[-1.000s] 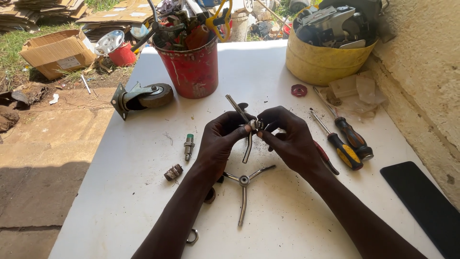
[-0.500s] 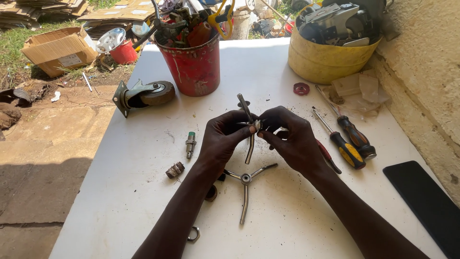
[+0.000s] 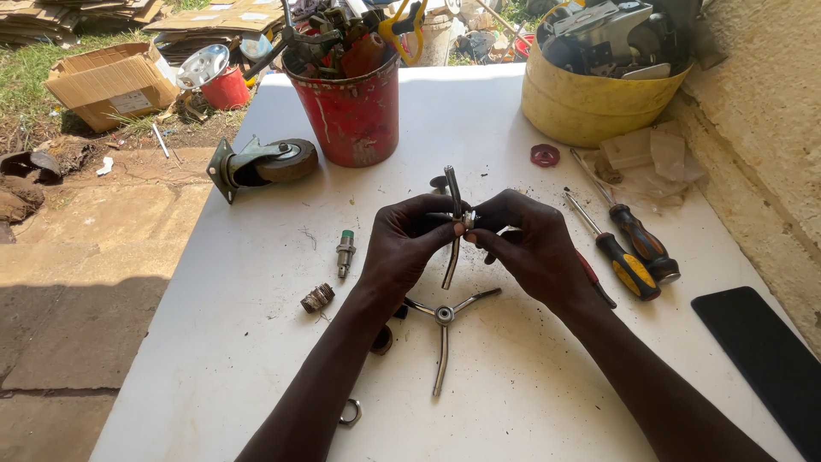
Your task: The person uses pliers to manipulate a brass-colored mechanical component on a white table. They then pick up a metal rod and a small cylindrical part, assembling them by hand. The person continues to handle various small metal pieces and tools, including a screwdriver, while working on the assembly.
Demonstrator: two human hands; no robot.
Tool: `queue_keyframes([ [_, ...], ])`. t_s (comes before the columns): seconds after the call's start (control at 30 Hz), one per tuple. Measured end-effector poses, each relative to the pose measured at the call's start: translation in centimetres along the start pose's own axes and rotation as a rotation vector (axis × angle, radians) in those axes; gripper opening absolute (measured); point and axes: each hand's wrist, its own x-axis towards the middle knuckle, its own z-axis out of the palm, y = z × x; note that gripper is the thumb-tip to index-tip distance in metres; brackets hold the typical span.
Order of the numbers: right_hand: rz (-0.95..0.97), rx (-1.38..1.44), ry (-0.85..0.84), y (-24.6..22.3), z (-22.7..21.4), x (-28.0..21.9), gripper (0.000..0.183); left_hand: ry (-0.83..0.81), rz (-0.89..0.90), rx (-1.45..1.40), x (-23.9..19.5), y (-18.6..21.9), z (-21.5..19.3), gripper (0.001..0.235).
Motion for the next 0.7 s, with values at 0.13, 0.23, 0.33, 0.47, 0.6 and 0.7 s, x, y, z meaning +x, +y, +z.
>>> queue_keyframes([
  [0.13, -0.045, -0.101, 0.023, -1.2, 0.0, -0.3, 0.021, -0.025, -0.038, -0.039, 0.0, 0.3, -0.3, 0.03],
  [0.23, -0.088, -0.206, 0.028, -2.0, 0.0, -0.3, 0.021, -0.052, -0.063, -0.091, 0.0, 0.2, -0.6, 0.031],
  [0.33, -0.126, -0.297, 0.037, -2.3, 0.1, -0.4, 0.02, -0.054, -0.087, -0.136, -0.2, 0.1, -0.6, 0.031],
  [0.47, -0.153, -0.358, 0.062, -2.7, 0.1, -0.4, 0.021, -0.046, -0.11, -0.174, 0.0, -0.3, -0.8, 0.032],
  [0.6, -0.159, -0.364, 0.064, -2.8, 0.0, -0.4, 0.02, -0.057, -0.122, -0.189, 0.2, -0.7, -1.2, 0.031],
  [0.7, -0.17, -0.344, 0.067, -3.0, 0.1, -0.4, 0.02, -0.046, -0.12, -0.187, 0.3, -0.9, -1.3, 0.03],
])
